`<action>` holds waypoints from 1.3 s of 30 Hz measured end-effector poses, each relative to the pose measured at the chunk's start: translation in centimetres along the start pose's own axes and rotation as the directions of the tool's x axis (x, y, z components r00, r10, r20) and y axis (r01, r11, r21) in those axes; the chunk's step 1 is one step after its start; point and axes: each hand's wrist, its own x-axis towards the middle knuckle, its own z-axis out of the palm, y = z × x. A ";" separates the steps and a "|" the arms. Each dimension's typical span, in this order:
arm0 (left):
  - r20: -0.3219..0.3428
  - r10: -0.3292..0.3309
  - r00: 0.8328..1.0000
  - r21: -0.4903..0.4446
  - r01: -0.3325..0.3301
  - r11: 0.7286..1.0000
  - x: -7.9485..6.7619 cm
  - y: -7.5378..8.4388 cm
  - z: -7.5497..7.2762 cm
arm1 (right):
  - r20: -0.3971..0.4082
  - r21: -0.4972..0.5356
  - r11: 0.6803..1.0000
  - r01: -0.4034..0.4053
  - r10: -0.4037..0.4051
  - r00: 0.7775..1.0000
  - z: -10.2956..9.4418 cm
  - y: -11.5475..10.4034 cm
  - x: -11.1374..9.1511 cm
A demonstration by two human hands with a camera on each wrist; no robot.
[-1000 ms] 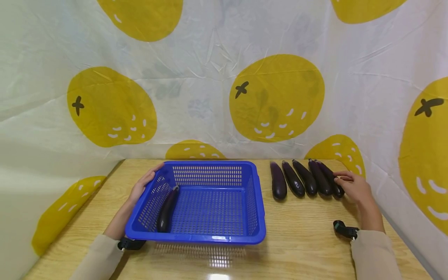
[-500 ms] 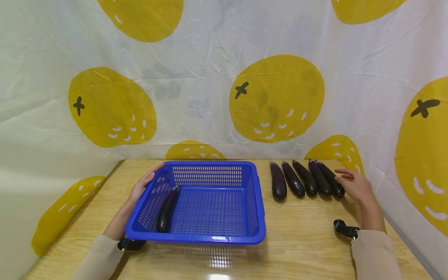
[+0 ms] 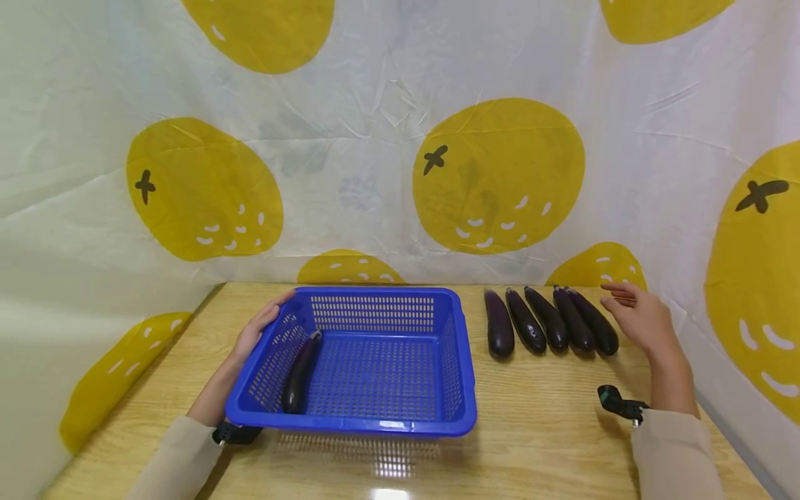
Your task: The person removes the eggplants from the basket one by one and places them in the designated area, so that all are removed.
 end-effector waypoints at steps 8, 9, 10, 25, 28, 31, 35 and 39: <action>-0.014 0.030 0.999 0.027 -0.029 0.999 0.3 -0.2 0.0 | -0.042 0.052 0.997 0.056 -0.054 0.998 -1.1 -2.8 -0.4; -0.018 0.035 0.999 0.032 -0.034 0.999 0.3 -0.2 0.1 | -0.044 0.055 0.997 0.063 -0.060 0.997 -1.2 -3.2 -0.4; -0.019 0.038 0.999 0.033 -0.038 0.999 0.3 -0.3 0.1 | -0.047 0.058 0.996 0.070 -0.067 0.997 -1.2 -3.5 -0.5; -0.003 0.012 1.000 0.018 -0.012 1.000 0.2 -0.2 0.0 | -0.086 0.152 0.974 0.168 -0.156 0.984 -1.7 -8.7 -1.2; -0.001 0.017 1.000 0.011 -0.017 1.000 0.1 -0.2 -0.1 | -0.081 0.198 0.958 0.206 -0.193 0.978 -1.4 -9.9 -1.3; 0.002 0.016 1.000 0.006 -0.016 1.000 0.0 -0.2 -0.1 | -0.076 0.246 0.935 0.255 -0.244 0.967 -0.9 -10.9 -1.4; 0.000 0.012 1.000 0.012 -0.012 1.000 0.0 -0.1 0.0 | -0.072 0.282 0.908 0.310 -0.303 0.950 -0.2 -12.3 -1.3; -0.005 0.013 1.000 0.019 -0.012 1.000 0.0 -0.1 0.0 | -0.056 0.291 0.894 0.342 -0.341 0.938 0.5 -13.8 -1.5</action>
